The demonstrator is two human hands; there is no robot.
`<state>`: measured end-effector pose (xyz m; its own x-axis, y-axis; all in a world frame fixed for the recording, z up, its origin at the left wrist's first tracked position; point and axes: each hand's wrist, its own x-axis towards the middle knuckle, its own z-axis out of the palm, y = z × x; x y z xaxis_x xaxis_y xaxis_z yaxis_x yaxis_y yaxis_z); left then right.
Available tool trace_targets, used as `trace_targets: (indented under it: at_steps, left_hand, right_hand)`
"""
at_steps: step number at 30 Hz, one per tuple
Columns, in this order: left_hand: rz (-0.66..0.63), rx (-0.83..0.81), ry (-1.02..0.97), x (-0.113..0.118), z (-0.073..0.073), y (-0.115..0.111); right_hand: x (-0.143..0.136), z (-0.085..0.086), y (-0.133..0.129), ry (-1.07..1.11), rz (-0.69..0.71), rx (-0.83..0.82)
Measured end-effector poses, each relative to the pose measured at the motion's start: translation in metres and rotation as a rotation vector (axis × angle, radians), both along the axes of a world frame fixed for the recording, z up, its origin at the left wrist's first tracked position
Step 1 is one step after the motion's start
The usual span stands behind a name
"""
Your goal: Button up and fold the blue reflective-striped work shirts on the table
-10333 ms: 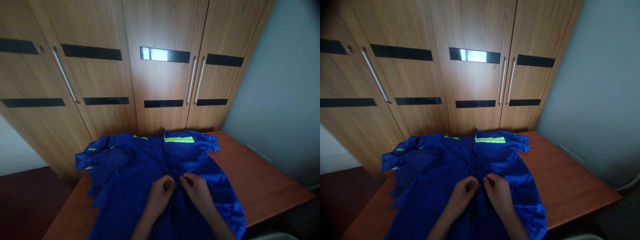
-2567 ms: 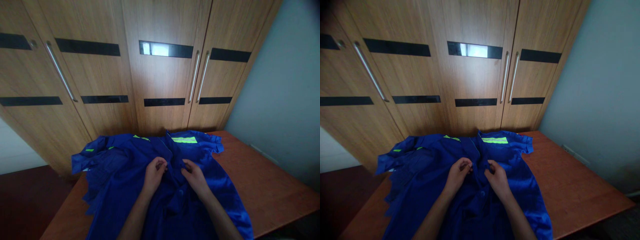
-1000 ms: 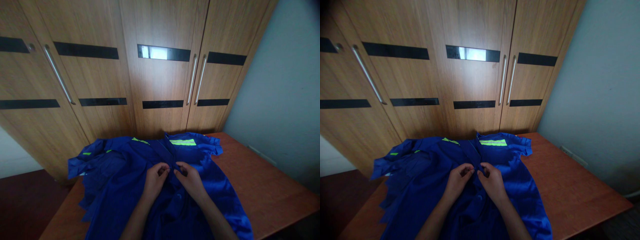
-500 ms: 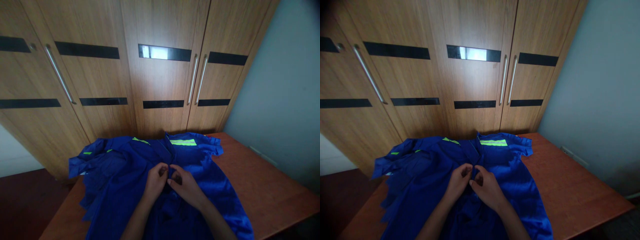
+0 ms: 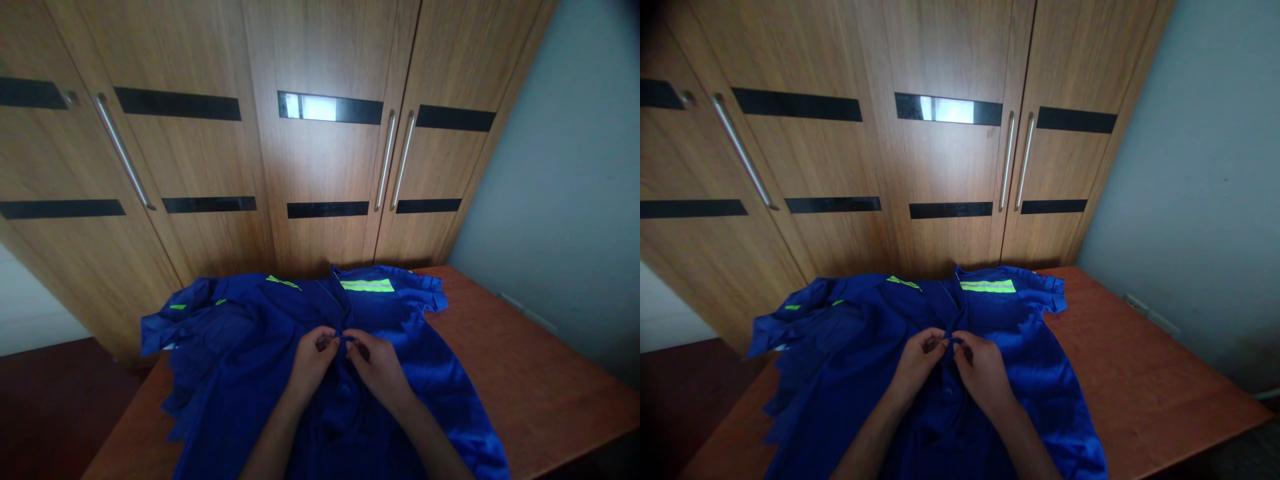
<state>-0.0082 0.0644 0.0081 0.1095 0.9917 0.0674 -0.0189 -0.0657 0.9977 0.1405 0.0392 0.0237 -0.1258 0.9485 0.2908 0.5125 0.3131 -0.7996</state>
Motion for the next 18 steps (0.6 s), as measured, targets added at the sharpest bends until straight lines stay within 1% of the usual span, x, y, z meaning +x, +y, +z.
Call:
trace_targets:
  at_steps: [2, 4, 6, 7, 10, 15, 18]
  left_hand:
    - [0.007, 0.039, 0.042, 0.001, -0.001, 0.000]
    - [0.029, 0.086, 0.094, 0.001, -0.002, 0.001]
    - [0.047, 0.116, 0.130, 0.001, -0.004, 0.001]
    - [0.051, 0.125, 0.138, 0.001, -0.004, 0.001]
    - [0.053, 0.132, 0.138, 0.001, -0.005, 0.002]
    - [0.056, 0.105, 0.107, 0.003, -0.006, 0.002]
    - [0.070, 0.127, 0.131, 0.004, -0.005, 0.000]
  right_hand:
    - [0.000, 0.004, 0.002, -0.204, -0.071, 0.116]
    - [-0.001, 0.011, 0.004, -0.371, -0.094, 0.184]
    - [-0.001, 0.015, 0.005, -0.462, -0.079, 0.223]
    - [-0.001, 0.017, 0.006, -0.473, -0.072, 0.237]
    - [-0.001, 0.014, 0.009, -0.393, -0.087, 0.235]
    - [-0.002, 0.000, 0.017, -0.110, -0.173, 0.197]
    - [-0.003, -0.006, 0.022, 0.080, -0.191, 0.116]
